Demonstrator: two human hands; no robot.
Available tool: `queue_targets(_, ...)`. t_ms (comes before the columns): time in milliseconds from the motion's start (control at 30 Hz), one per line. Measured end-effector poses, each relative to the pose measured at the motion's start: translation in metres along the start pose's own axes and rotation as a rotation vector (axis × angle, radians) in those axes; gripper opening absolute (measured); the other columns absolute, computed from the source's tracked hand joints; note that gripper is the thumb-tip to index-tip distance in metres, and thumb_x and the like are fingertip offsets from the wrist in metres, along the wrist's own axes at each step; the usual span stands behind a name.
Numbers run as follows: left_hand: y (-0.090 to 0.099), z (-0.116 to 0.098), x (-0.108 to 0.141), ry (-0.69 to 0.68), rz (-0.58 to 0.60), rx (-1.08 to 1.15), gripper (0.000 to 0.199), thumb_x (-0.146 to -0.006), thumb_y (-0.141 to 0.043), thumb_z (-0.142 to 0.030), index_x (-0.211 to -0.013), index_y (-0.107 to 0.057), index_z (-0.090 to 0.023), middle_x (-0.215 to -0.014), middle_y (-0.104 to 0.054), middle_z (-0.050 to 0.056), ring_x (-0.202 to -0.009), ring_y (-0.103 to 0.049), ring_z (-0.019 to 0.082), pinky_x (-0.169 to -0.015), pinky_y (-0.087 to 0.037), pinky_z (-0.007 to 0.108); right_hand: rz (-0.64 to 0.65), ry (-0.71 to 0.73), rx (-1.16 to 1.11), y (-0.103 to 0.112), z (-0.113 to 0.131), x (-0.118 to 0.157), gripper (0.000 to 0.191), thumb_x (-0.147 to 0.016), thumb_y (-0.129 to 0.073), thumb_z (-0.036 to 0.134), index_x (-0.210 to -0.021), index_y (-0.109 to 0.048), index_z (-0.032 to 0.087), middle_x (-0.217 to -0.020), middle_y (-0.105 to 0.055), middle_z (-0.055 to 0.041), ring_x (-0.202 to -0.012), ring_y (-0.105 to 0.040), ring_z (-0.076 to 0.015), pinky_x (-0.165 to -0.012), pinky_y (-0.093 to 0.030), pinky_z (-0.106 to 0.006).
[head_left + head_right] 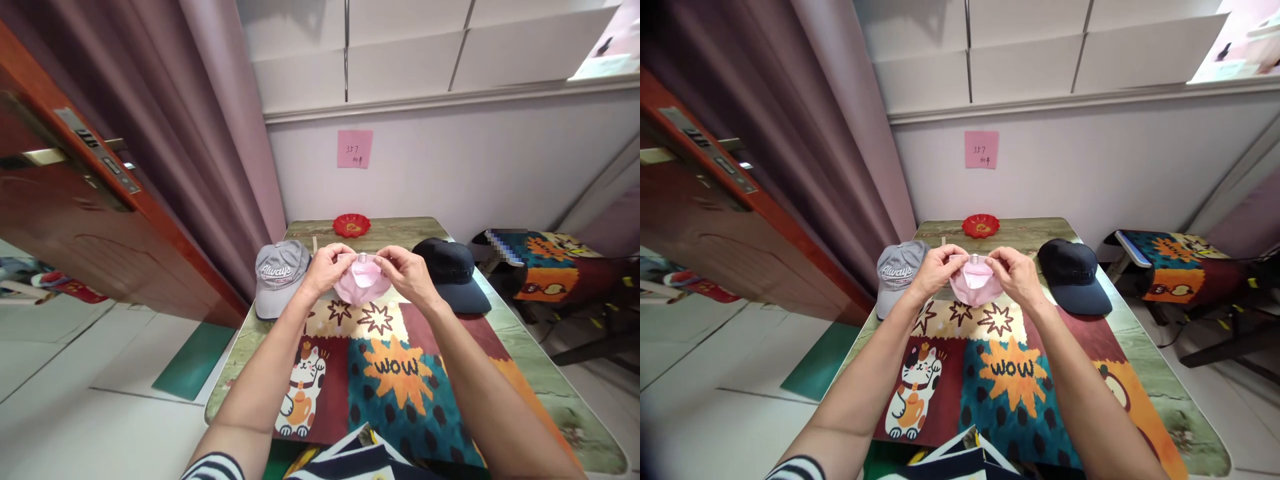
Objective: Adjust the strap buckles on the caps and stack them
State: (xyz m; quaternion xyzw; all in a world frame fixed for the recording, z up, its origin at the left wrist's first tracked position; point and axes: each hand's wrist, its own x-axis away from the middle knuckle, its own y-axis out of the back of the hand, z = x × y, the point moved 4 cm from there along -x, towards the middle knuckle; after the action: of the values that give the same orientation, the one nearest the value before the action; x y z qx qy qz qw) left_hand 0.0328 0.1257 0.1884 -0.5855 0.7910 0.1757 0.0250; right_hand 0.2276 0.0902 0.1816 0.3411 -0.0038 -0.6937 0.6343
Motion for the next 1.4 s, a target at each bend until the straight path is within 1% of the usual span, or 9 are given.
queue_targets(267,-0.001,0.040,-0.001,0.241,0.081,0.026,0.034,-0.076,-0.075,-0.048,-0.076,-0.071,-0.014,-0.057,-0.056,-0.003,-0.049,-0.046,0.009,-0.048,-0.034,0.021,0.262,-0.181,-0.086,-0.020,-0.032,0.001,0.032,-0.090,-0.057,0.048,-0.077,-0.066,0.020,-0.063,-0.055,0.0026,-0.060,-0.048,-0.0136,-0.056,-0.034,-0.024)
queue_targets(400,-0.001,0.052,-0.002,0.246,0.097,0.003,0.033,-0.072,-0.080,-0.046,-0.080,-0.077,-0.014,-0.075,-0.071,0.003,-0.067,-0.060,0.013,-0.062,-0.043,0.023,0.294,-0.197,-0.075,-0.024,-0.038,0.000,0.032,-0.090,-0.058,0.046,-0.076,-0.066,0.019,-0.063,-0.054,0.0035,-0.059,-0.044,-0.0122,-0.055,-0.031,-0.023)
queue_targets(633,-0.004,0.055,0.005,0.207,0.082,-0.004,0.029,-0.074,-0.080,-0.043,-0.077,-0.078,-0.014,-0.080,-0.074,0.004,-0.074,-0.064,0.017,-0.069,-0.047,0.026,0.291,-0.172,-0.038,-0.030,-0.041,0.009,0.037,-0.092,-0.059,0.050,-0.077,-0.071,0.018,-0.061,-0.058,0.0017,-0.056,-0.046,-0.0115,-0.053,-0.032,-0.023)
queue_targets(767,0.011,0.051,0.011,0.173,0.078,-0.059,0.031,-0.078,-0.077,-0.043,-0.090,-0.078,-0.016,-0.089,-0.074,0.006,-0.074,-0.064,0.016,-0.068,-0.050,0.025,0.321,-0.197,-0.126,-0.017,-0.054,0.015,0.037,-0.095,-0.055,0.047,-0.108,-0.076,0.019,-0.081,-0.072,-0.0036,-0.059,-0.055,-0.0131,-0.054,-0.044,-0.024)
queue_targets(867,0.039,0.056,0.015,0.107,-0.074,-0.238,0.028,-0.089,-0.063,-0.040,-0.101,-0.075,-0.017,-0.095,-0.073,0.006,-0.068,-0.062,0.014,-0.067,-0.052,0.027,0.220,-0.212,-0.044,0.005,-0.088,0.016,0.040,-0.097,-0.049,0.035,-0.131,-0.067,0.024,-0.110,-0.074,-0.0069,-0.062,-0.063,-0.0135,-0.061,-0.053,-0.027)
queue_targets(967,0.050,0.066,0.015,-0.029,-0.075,-0.558,0.031,-0.088,-0.055,-0.016,-0.113,-0.073,-0.020,-0.116,-0.070,0.008,-0.096,-0.068,0.020,-0.091,-0.055,0.035,0.176,-0.097,0.317,0.011,-0.128,0.019,0.052,-0.086,-0.054,0.016,-0.135,-0.065,0.029,-0.128,-0.070,-0.0065,-0.090,-0.071,-0.0204,-0.083,-0.058,-0.034)
queue_targets(1100,0.028,0.086,0.007,-0.170,0.174,-0.754,0.077,-0.074,-0.050,0.003,-0.146,-0.053,-0.023,-0.157,-0.045,0.011,-0.144,-0.044,0.027,-0.119,-0.037,0.045,0.295,0.002,0.339,-0.017,-0.161,0.027,0.057,-0.083,-0.061,0.017,-0.138,-0.064,0.030,-0.147,-0.058,-0.0087,-0.126,-0.062,-0.0277,-0.102,-0.053,-0.042)
queue_targets(1267,0.017,0.083,-0.007,-0.154,0.294,-0.582,0.038,-0.078,-0.058,-0.006,-0.108,-0.076,-0.022,-0.140,-0.063,0.010,-0.139,-0.050,0.028,-0.121,-0.032,0.053,0.193,0.015,0.056,-0.025,-0.147,0.027,0.019,-0.084,-0.070,0.034,-0.098,-0.080,0.026,-0.144,-0.060,-0.0100,-0.129,-0.060,-0.0309,-0.109,-0.046,-0.047)
queue_targets(1400,0.033,0.053,-0.005,-0.025,0.160,-0.007,0.026,-0.078,-0.077,-0.028,-0.103,-0.077,-0.019,-0.115,-0.076,0.009,-0.119,-0.065,0.030,-0.110,-0.046,0.050,0.100,-0.149,-0.335,0.001,-0.115,0.018,0.032,-0.081,-0.076,0.044,-0.105,-0.078,0.023,-0.118,-0.075,-0.0079,-0.115,-0.068,-0.0292,-0.104,-0.049,-0.046)
